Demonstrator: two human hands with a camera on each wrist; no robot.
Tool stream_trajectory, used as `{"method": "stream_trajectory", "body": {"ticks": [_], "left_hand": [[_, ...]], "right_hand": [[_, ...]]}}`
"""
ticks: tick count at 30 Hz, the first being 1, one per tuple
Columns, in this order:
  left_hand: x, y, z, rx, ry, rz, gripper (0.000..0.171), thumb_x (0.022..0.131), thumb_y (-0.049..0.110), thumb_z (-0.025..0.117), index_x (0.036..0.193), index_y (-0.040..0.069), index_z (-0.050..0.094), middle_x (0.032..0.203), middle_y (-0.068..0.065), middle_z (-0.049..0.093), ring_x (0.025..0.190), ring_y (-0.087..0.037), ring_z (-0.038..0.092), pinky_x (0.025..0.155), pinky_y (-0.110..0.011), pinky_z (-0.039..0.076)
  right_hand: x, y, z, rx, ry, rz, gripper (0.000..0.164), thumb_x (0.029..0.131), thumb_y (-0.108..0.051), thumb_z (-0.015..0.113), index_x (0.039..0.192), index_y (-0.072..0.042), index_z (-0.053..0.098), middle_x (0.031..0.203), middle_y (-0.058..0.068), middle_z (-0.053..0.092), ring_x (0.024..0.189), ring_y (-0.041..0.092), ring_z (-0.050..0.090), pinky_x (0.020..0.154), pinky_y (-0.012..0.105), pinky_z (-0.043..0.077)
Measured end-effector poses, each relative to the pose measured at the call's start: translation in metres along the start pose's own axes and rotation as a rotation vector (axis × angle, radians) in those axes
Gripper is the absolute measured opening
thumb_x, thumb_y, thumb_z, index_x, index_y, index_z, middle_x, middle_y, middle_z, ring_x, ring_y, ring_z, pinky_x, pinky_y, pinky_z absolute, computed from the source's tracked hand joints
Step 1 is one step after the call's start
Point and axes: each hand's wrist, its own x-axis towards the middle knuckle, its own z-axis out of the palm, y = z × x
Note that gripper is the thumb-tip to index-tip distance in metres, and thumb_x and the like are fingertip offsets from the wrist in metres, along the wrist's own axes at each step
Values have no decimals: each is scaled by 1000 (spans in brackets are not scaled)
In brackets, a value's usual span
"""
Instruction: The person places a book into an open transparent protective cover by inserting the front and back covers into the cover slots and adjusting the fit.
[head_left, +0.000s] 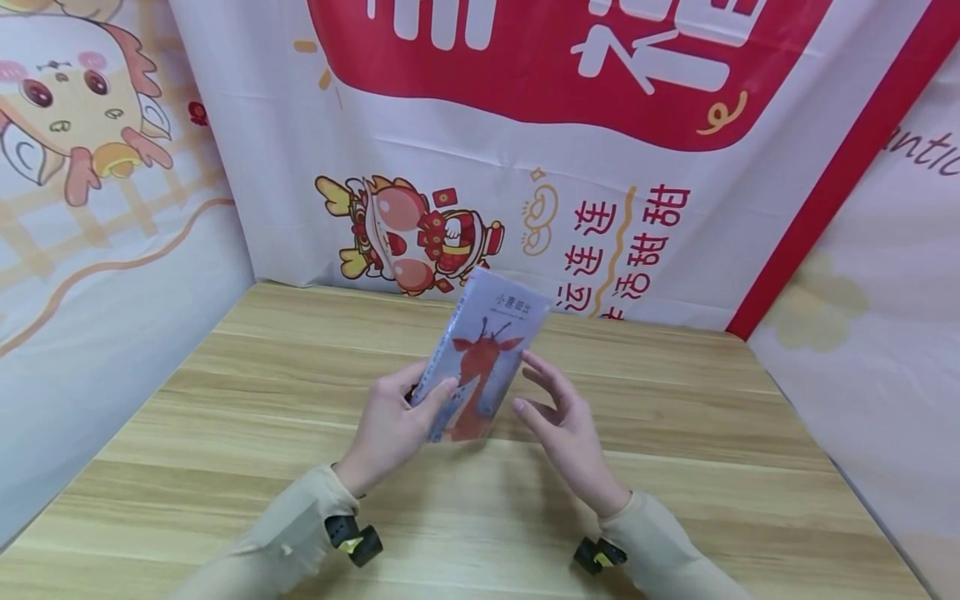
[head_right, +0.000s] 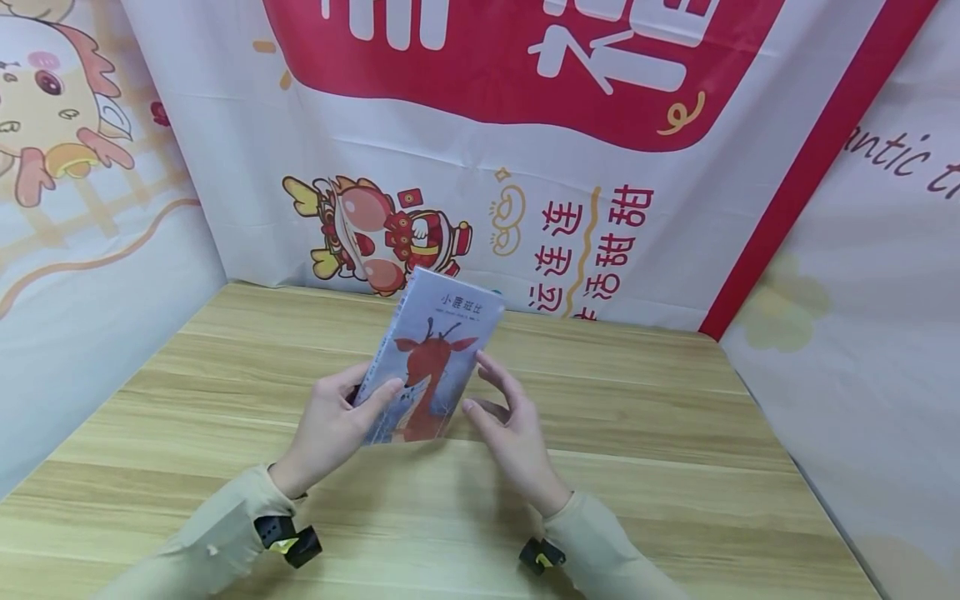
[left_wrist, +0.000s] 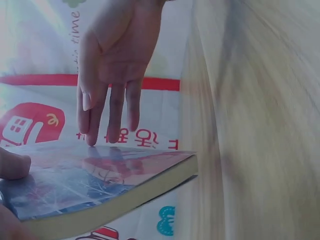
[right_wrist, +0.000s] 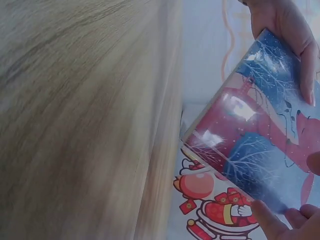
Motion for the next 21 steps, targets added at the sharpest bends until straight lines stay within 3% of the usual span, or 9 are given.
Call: {"method": "stream_trajectory", "body": {"ticks": [5, 10, 16, 21], "left_hand": [[1, 3, -1, -46, -5, -105, 29, 96, 28, 67, 120, 13, 69, 108, -3, 71, 92, -20, 70, 73, -36, 60], [2, 3, -1, -99, -18, -158, 31, 94, 31, 68, 120, 13, 69, 108, -4, 71, 91, -22, 70, 74, -39, 59], [2, 2, 0, -170, -31, -219, 32, 94, 31, 69, 120, 12, 69, 105, -6, 72, 89, -24, 70, 72, -40, 60], [1, 1, 1, -200, -46, -255, 32, 93, 31, 70, 118, 11, 69, 103, -7, 72, 86, -26, 71, 70, -40, 60]], "right_hand": [[1, 1, -1, -13, 71, -78, 63, 86, 3, 73, 142, -7, 49, 144, 7, 48, 130, 33, 44, 96, 44, 50], [3, 1, -2, -39, 117, -121, 68, 80, 5, 78, 141, -5, 50, 146, 5, 47, 129, 31, 47, 95, 49, 50], [2, 1, -4, -47, 151, -117, 72, 79, 8, 78, 142, -7, 48, 149, 3, 44, 127, 29, 48, 95, 46, 51], [2, 1, -6, -6, 210, -41, 80, 76, 7, 80, 145, -12, 43, 148, -1, 41, 121, 29, 53, 92, 43, 52]]}}
